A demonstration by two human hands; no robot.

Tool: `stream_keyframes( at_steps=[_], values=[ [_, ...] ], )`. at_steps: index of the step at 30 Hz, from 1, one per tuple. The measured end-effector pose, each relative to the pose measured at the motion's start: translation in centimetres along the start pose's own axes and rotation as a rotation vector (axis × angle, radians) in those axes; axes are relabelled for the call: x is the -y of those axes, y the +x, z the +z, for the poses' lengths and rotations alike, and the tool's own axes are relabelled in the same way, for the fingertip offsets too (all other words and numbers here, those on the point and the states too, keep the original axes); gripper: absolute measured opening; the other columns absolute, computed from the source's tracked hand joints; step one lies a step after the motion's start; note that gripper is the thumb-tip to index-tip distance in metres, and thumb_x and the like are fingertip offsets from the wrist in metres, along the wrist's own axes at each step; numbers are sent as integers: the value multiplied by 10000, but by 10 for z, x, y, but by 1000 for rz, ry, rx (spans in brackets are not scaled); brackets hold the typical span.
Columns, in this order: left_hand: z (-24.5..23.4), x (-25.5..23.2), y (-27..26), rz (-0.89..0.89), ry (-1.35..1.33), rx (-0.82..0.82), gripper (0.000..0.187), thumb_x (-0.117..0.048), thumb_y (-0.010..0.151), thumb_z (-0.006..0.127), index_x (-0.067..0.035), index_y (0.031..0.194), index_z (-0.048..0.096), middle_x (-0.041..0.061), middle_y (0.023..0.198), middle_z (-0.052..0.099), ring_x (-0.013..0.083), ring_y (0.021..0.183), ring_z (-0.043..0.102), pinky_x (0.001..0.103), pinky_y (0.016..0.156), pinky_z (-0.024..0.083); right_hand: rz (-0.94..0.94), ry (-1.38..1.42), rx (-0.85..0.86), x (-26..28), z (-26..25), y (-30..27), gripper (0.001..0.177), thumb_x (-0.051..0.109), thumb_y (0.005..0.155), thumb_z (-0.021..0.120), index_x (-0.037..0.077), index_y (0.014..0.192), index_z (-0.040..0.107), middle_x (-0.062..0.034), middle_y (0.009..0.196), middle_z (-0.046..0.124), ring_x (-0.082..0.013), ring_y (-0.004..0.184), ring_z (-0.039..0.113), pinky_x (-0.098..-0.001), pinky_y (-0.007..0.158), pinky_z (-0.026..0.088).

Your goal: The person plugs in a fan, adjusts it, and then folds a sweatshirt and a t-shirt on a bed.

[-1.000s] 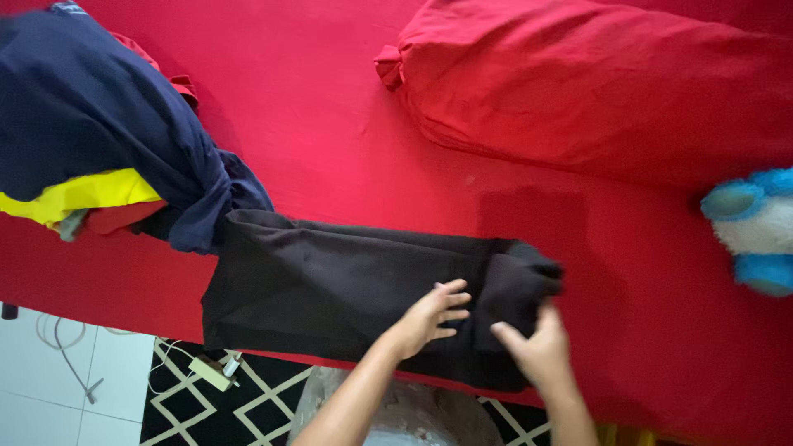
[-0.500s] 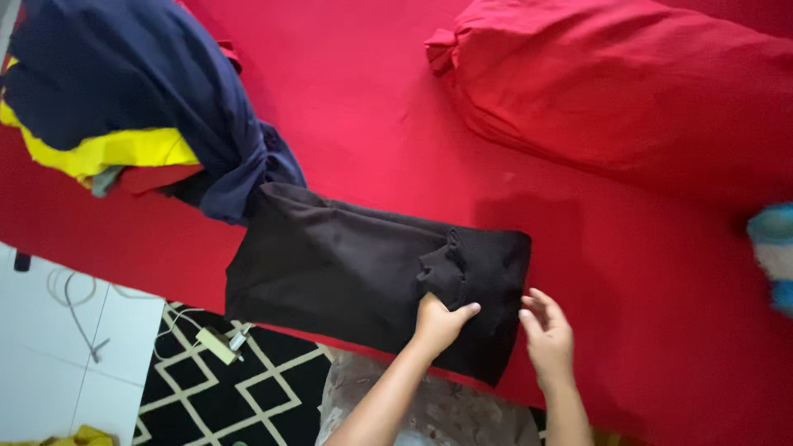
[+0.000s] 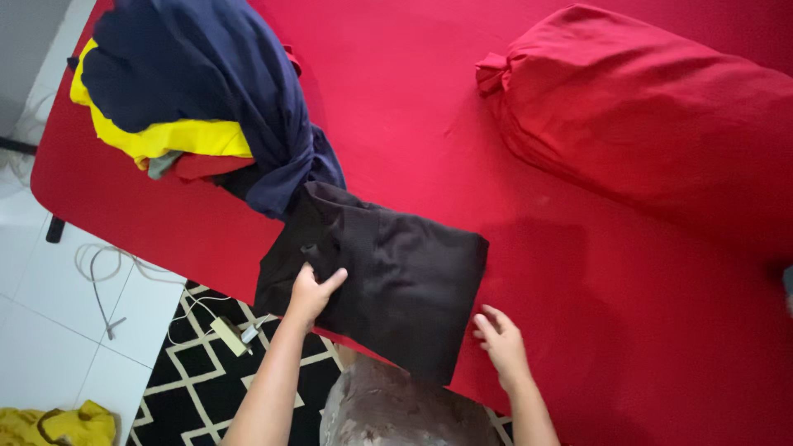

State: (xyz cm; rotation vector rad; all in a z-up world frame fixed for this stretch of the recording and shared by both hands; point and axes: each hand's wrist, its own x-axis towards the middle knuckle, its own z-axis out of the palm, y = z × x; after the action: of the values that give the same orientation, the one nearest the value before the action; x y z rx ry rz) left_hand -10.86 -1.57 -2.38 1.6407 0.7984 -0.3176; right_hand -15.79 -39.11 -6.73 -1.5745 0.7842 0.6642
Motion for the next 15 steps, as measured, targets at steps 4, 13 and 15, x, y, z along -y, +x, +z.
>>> stream_keyframes(
  at_steps=[4,13,15],
  values=[
    [8,-1,-1,190,118,-210,875,-288,724,869,-6,1433,441,198,1368,600,307,1239,601,392,1045,458,37,61,115,30,31,-11,653,326,855,735,88,1431,540,-74,1275,703,-198,1144,666,-370,941,521],
    [97,-12,-66,731,844,41,737,-470,931,622,-65,1512,418,161,1606,369,414,1508,222,634,1175,108,83,360,233,53,45,-22,730,118,705,784,12,1387,545,-151,1281,676,-288,1167,645,-417,1011,495],
    [112,-4,-76,752,788,55,690,-421,993,560,-66,1557,383,162,1649,328,393,1552,191,635,1205,90,66,410,197,57,40,-38,743,89,682,756,16,1389,539,-170,1257,674,-314,1132,654,-435,991,513]
  ],
)
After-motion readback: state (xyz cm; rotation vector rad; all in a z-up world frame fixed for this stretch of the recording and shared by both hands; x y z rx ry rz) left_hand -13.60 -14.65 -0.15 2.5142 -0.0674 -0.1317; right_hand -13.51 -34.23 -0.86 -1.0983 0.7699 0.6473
